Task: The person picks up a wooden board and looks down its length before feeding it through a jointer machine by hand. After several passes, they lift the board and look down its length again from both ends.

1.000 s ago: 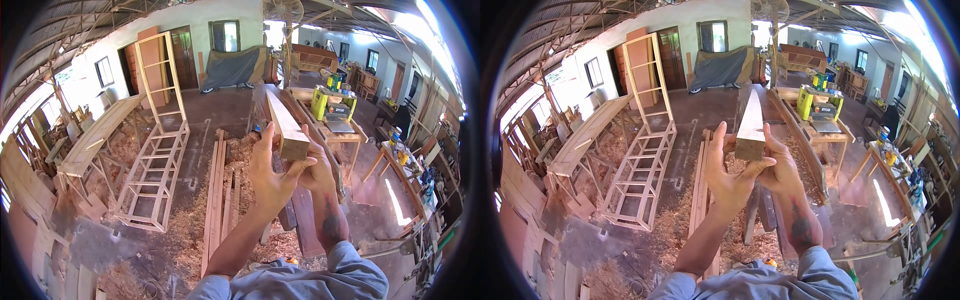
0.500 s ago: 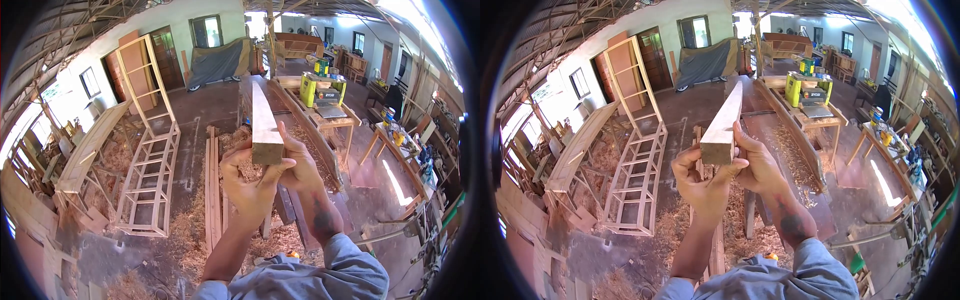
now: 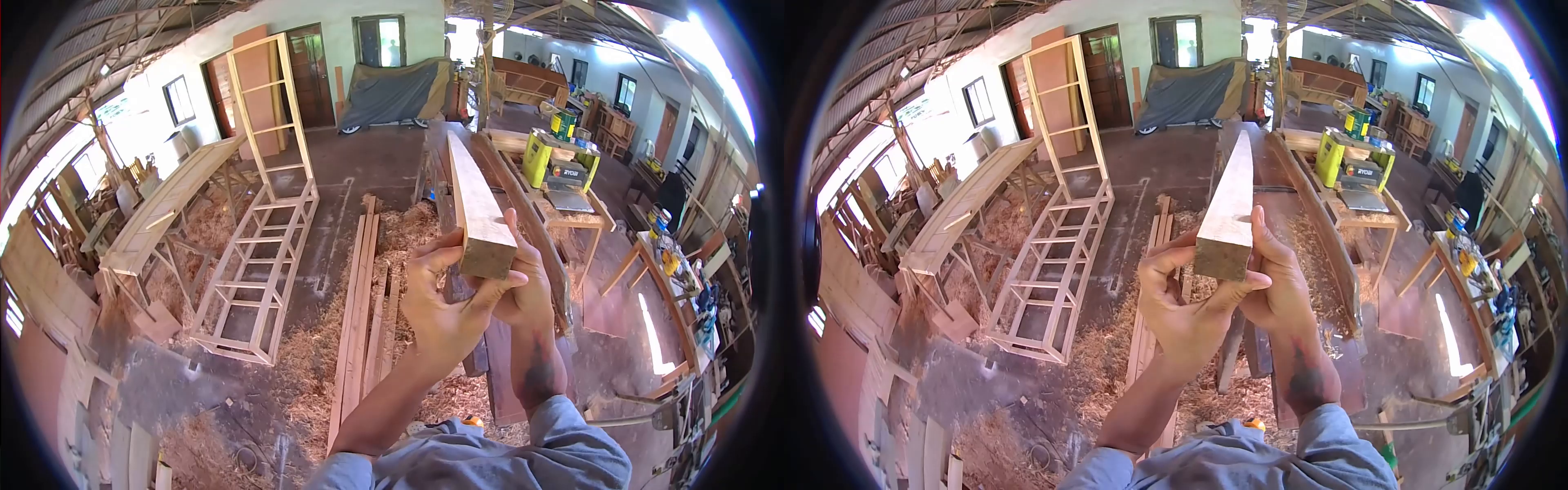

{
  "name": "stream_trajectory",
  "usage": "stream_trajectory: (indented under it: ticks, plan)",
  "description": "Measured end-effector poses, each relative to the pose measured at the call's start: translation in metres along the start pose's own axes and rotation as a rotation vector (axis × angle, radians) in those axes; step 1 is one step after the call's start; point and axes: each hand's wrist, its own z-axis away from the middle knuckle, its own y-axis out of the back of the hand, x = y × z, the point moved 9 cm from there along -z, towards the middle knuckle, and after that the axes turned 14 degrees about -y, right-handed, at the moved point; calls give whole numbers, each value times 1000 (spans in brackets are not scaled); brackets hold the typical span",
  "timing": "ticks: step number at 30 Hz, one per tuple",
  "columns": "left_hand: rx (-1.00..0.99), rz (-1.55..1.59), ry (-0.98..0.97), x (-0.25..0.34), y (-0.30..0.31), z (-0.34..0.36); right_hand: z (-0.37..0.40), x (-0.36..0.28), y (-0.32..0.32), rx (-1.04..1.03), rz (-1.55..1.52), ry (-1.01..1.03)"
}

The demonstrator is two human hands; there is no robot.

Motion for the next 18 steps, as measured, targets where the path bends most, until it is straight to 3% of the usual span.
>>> stream_trajectory:
  ticks: [12,15,17,18]
  plan:
    - [9,-43,38,-9,-17,1,-8,-16,14,-17,-9,-27]
    - [13,-41,-35,-6,-14,2,-10,-15,16,38,2,-46]
    - [-171,-56,-102,0,-18,-3,-11,-12,21,92,-4,-62]
    - [-167,-58,-101,0,-11,-8,-12,-5,18,17,-98,-112]
